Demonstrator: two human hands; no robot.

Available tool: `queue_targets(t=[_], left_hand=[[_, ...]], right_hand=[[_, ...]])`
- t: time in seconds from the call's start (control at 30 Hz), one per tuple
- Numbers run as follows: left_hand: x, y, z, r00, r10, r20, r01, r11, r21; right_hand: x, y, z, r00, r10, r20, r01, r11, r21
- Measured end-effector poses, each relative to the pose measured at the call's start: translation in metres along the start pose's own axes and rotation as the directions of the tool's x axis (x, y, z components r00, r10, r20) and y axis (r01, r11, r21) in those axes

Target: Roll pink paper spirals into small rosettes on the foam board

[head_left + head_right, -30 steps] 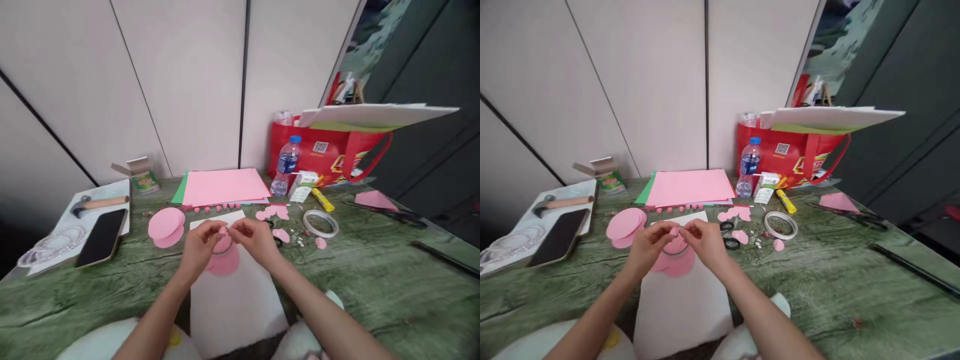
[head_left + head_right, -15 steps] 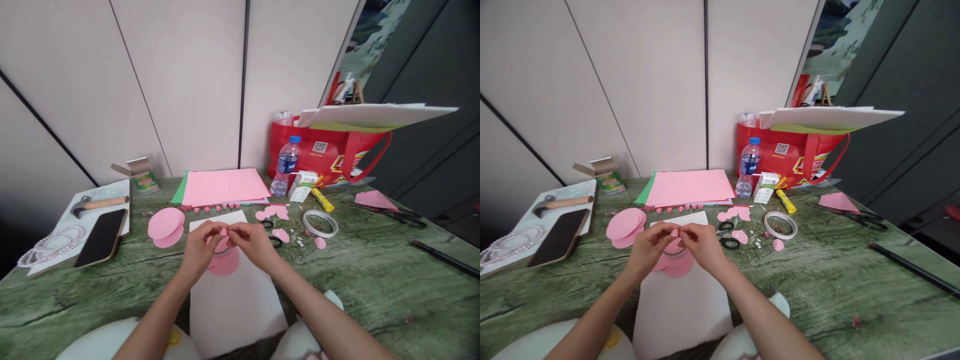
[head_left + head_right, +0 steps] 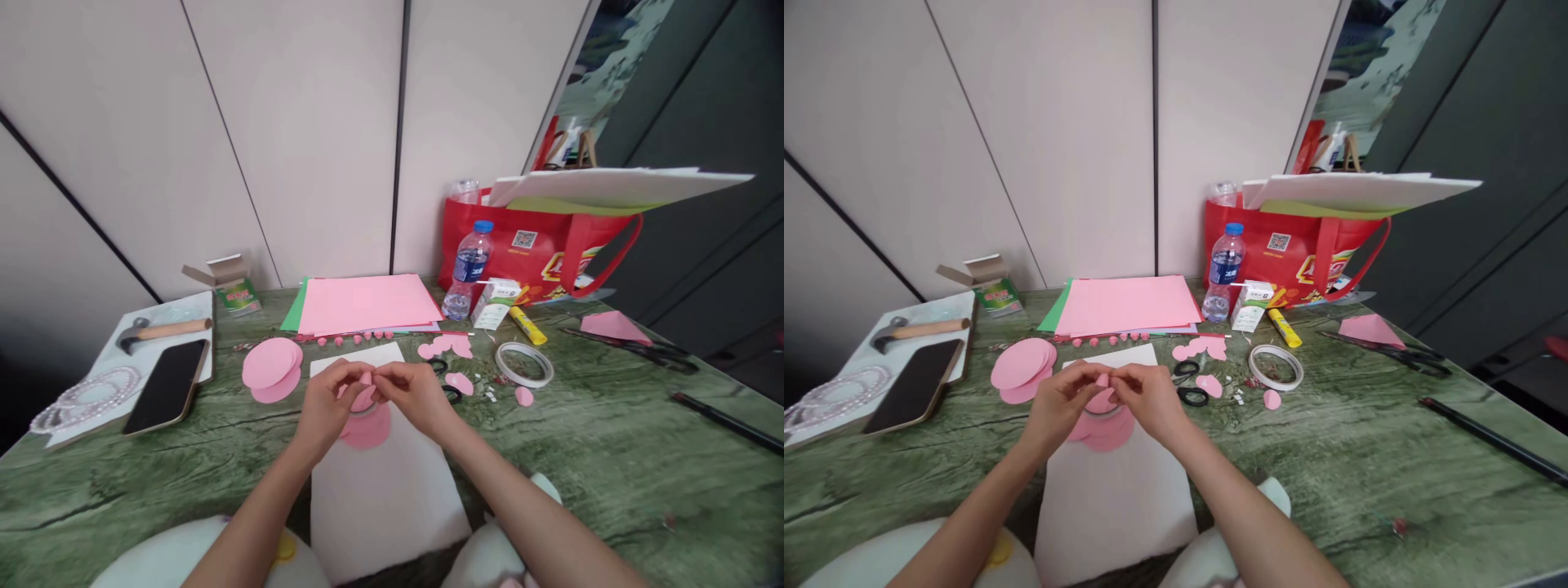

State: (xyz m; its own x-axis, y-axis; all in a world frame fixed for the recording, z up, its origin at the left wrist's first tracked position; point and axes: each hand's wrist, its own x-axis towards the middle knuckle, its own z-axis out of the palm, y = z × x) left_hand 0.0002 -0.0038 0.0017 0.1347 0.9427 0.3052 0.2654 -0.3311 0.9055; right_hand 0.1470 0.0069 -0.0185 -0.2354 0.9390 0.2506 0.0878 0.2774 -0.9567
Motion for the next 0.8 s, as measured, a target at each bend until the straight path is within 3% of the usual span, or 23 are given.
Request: queue_targets(t=[0.23, 0.43, 0.67, 0.8], left_hand=[[-0.001, 0.001, 0.000, 1.000, 0.015, 0.009, -0.015, 0.998, 0.062], [-0.001, 0.001, -0.001, 0.999, 0.033, 0.002, -0.033, 0.996, 0.078], [0.000, 0.001, -0.001, 0.997, -0.071, 0.005, 0.071, 0.993, -0.095], [0.001, -0.003, -0.003, 0.983, -0.181, 0.019, 0.180, 0.955, -0.236]], right_hand=[[0.000, 0.001, 0.000, 1.000, -0.021, 0.017, 0.022, 0.999, -0.038], [0.000, 0.001, -0.001, 0.999, 0.015, 0.035, -0.016, 0.999, 0.033], [0.001, -0.008, 0.000, 0.998, 0.064, 0.025, -0.067, 0.991, 0.119], [0.004, -0.003, -0.004, 0.994, 0.093, -0.057, -0.083, 0.985, 0.154]])
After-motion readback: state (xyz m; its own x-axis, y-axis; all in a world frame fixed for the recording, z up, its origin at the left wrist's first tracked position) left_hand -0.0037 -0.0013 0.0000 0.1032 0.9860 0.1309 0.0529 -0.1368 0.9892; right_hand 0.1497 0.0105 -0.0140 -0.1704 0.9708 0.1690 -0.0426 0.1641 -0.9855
